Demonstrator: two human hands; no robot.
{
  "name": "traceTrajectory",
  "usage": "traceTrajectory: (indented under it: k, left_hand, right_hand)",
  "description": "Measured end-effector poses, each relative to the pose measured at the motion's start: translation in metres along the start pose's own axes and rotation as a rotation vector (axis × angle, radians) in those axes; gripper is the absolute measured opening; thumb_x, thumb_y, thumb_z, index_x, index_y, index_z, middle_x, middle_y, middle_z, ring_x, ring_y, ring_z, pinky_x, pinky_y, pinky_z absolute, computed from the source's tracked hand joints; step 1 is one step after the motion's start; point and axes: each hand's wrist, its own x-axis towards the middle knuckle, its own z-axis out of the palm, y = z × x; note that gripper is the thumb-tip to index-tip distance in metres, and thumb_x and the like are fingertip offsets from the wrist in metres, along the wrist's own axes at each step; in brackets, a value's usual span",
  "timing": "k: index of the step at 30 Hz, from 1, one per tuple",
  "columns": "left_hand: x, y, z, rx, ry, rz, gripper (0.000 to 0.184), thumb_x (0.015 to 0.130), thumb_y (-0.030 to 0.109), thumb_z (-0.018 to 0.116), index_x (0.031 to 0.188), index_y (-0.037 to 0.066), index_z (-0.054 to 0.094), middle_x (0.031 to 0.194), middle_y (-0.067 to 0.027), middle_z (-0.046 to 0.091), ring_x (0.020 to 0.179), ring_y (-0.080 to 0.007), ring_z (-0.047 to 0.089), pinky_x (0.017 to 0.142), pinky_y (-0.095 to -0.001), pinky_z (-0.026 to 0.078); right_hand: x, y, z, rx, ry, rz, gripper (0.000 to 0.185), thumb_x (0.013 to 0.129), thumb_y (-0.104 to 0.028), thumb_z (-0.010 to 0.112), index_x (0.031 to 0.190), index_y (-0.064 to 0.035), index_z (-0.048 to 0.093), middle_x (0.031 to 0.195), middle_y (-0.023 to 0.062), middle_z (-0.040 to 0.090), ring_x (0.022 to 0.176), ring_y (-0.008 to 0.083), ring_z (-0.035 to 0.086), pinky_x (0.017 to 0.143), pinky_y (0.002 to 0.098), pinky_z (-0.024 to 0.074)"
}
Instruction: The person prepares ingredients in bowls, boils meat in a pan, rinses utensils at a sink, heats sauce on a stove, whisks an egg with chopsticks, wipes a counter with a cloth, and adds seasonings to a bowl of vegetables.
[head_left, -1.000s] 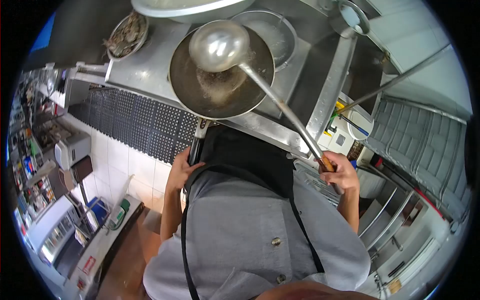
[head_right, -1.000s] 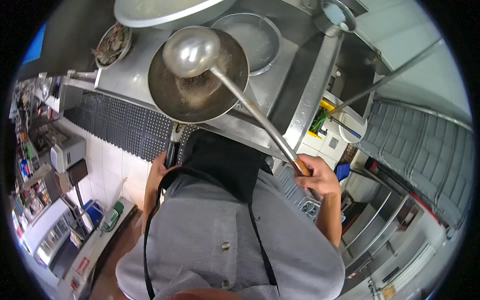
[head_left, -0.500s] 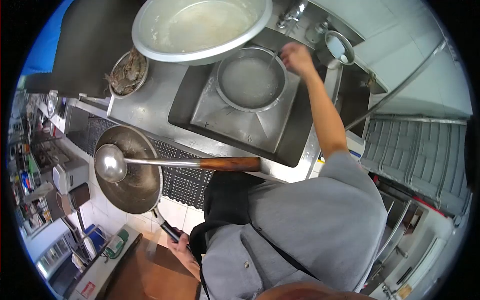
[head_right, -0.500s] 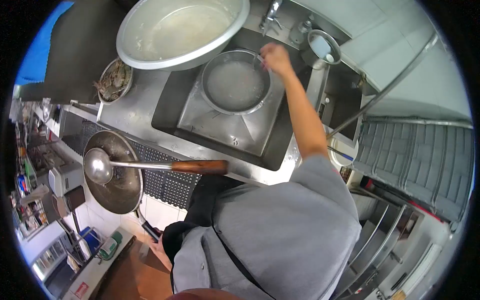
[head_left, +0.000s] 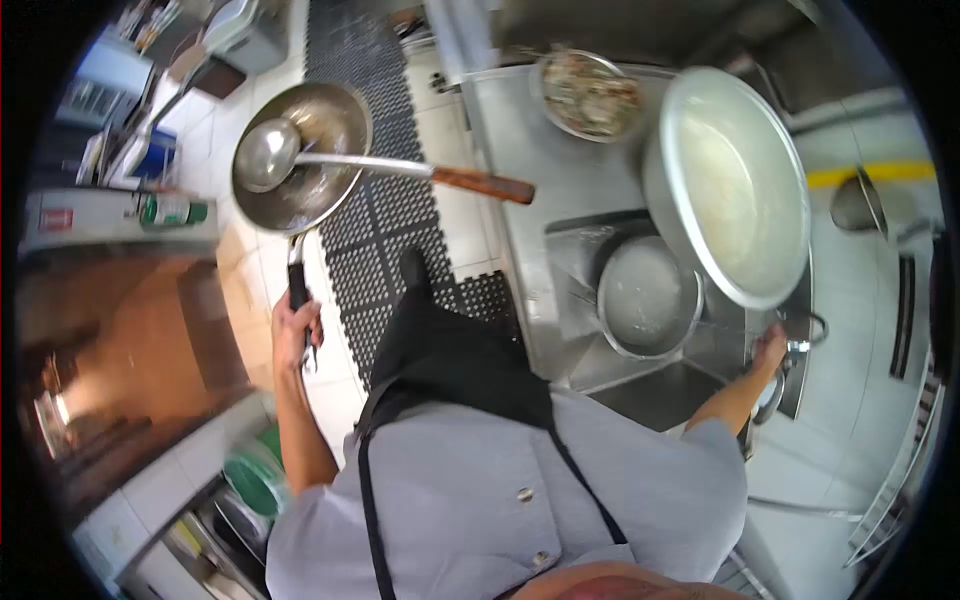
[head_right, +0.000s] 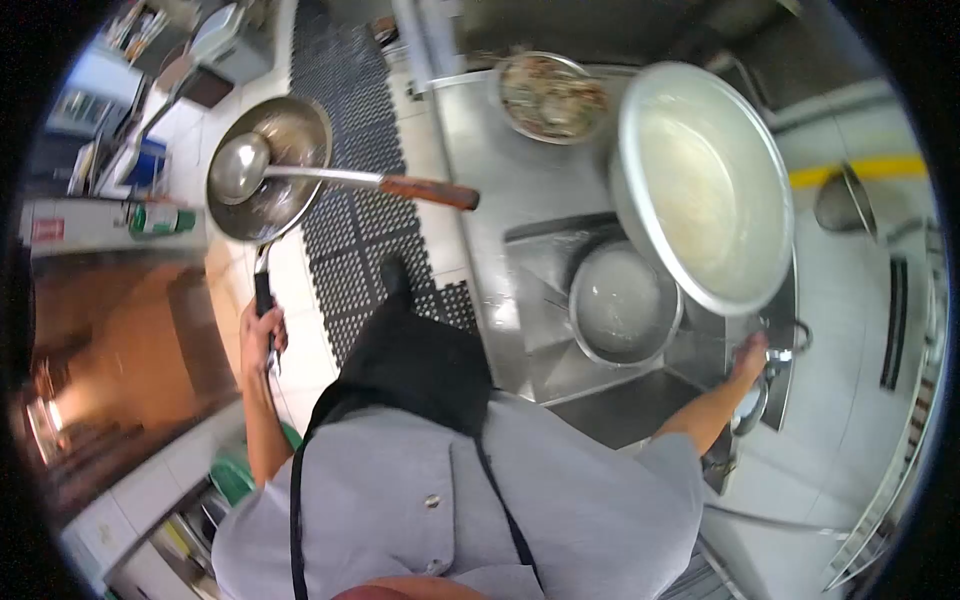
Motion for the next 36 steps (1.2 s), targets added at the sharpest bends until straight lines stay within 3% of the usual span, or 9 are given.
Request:
traceTrajectory:
  k: [2, 5, 15, 18, 21, 26, 30, 32, 36]
  left_hand:
    - [0.006, -0.023, -0.005, -0.042, 0.019, 0.015, 0.016, 0.082, 0.007, 0.061, 0.089, 0.004, 0.047, 0.055, -0.0005, 0.045, 0.036, -0.0103, 0.043, 0.034, -0.0249, 0.037]
    - [0.027, -0.036, -0.018, -0.087, 0.020, 0.050, 0.015, 0.082, 0.005, 0.061, 0.091, 0.001, 0.050, 0.057, -0.0022, 0.050, 0.038, -0.0109, 0.044, 0.035, -0.0258, 0.037]
    - [0.223, 0.067, -0.160, -0.046, -0.194, -0.041, 0.017, 0.078, 0.006, 0.066, 0.085, 0.003, 0.050, 0.057, -0.0012, 0.049, 0.039, -0.0106, 0.046, 0.038, -0.0244, 0.039]
    - [0.301, 0.087, -0.180, -0.060, -0.211, -0.031, 0.018, 0.078, 0.007, 0.066, 0.085, 0.003, 0.050, 0.058, -0.0018, 0.050, 0.040, -0.0105, 0.046, 0.039, -0.0247, 0.038]
    - [0.385, 0.120, -0.202, -0.014, -0.224, -0.067, 0.019, 0.079, 0.007, 0.066, 0.086, 0.002, 0.049, 0.059, -0.0021, 0.050, 0.040, -0.0115, 0.047, 0.039, -0.0263, 0.038]
    - [0.524, 0.192, -0.226, -0.026, -0.202, -0.114, 0.019, 0.079, 0.004, 0.065, 0.086, 0.002, 0.049, 0.057, -0.0027, 0.050, 0.038, -0.0116, 0.047, 0.037, -0.0263, 0.040]
    - [0.642, 0.250, -0.252, -0.012, -0.220, -0.081, 0.019, 0.080, 0.004, 0.065, 0.089, 0.001, 0.048, 0.055, -0.0023, 0.049, 0.037, -0.0119, 0.047, 0.036, -0.0266, 0.040]
    - [0.706, 0.284, -0.263, 0.028, -0.223, -0.074, 0.020, 0.080, 0.004, 0.065, 0.090, 0.001, 0.048, 0.056, -0.0024, 0.050, 0.037, -0.0122, 0.047, 0.036, -0.0269, 0.040]
    - [0.848, 0.348, -0.288, 0.110, -0.249, -0.034, 0.020, 0.079, 0.008, 0.065, 0.087, 0.001, 0.047, 0.052, -0.0026, 0.050, 0.036, -0.0117, 0.046, 0.036, -0.0265, 0.038]
  right_hand:
    - [-0.054, 0.043, -0.012, -0.557, -0.171, 0.228, 0.019, 0.082, -0.026, 0.056, 0.070, -0.0120, 0.062, 0.060, 0.0017, 0.052, 0.052, 0.0158, 0.049, 0.042, 0.0332, 0.0379]
    - [-0.186, 0.028, 0.071, -0.896, -0.885, 0.590, 0.022, 0.086, -0.019, 0.058, 0.099, -0.0032, 0.066, 0.082, 0.0077, 0.068, 0.067, 0.0182, 0.063, 0.055, 0.0358, 0.0559]
    - [-0.496, -0.171, 0.651, -0.549, -1.164, -0.852, 0.035, 0.092, -0.019, 0.061, 0.120, 0.0030, 0.060, 0.114, 0.0123, 0.063, 0.104, 0.0231, 0.061, 0.090, 0.0341, 0.0469]
    - [-0.481, -0.117, 0.800, -0.690, -1.451, -0.817, 0.043, 0.093, -0.024, 0.061, 0.127, 0.0012, 0.054, 0.116, 0.0122, 0.063, 0.106, 0.0240, 0.061, 0.088, 0.0330, 0.0494]
    - [-0.471, -0.090, 0.919, -0.436, -1.953, 0.606, 0.055, 0.095, -0.022, 0.058, 0.141, -0.0031, 0.036, 0.113, 0.0175, 0.061, 0.088, 0.0174, 0.065, 0.068, 0.0317, 0.0566]
    - [-0.495, -0.070, 1.084, -0.356, -1.941, 0.877, 0.045, 0.088, -0.005, 0.055, 0.132, -0.0046, 0.041, 0.065, 0.0054, 0.056, 0.042, 0.0113, 0.051, 0.035, 0.0267, 0.0431]
    - [-0.506, -0.101, 1.185, -0.518, -1.950, 0.311, 0.048, 0.083, -0.004, 0.055, 0.130, -0.0079, 0.045, 0.063, 0.0076, 0.053, 0.046, 0.0186, 0.055, 0.041, 0.0335, 0.0472]
    - [-0.507, -0.112, 1.227, -0.729, -1.538, -0.878, 0.059, 0.079, -0.002, 0.056, 0.135, -0.0094, 0.042, 0.067, 0.0150, 0.058, 0.059, 0.0323, 0.062, 0.055, 0.0438, 0.0515]
    - [-0.512, -0.164, 1.331, -0.876, -1.226, -0.963, 0.063, 0.076, -0.005, 0.060, 0.136, -0.0116, 0.044, 0.080, 0.0183, 0.065, 0.073, 0.0391, 0.064, 0.066, 0.0491, 0.0496]
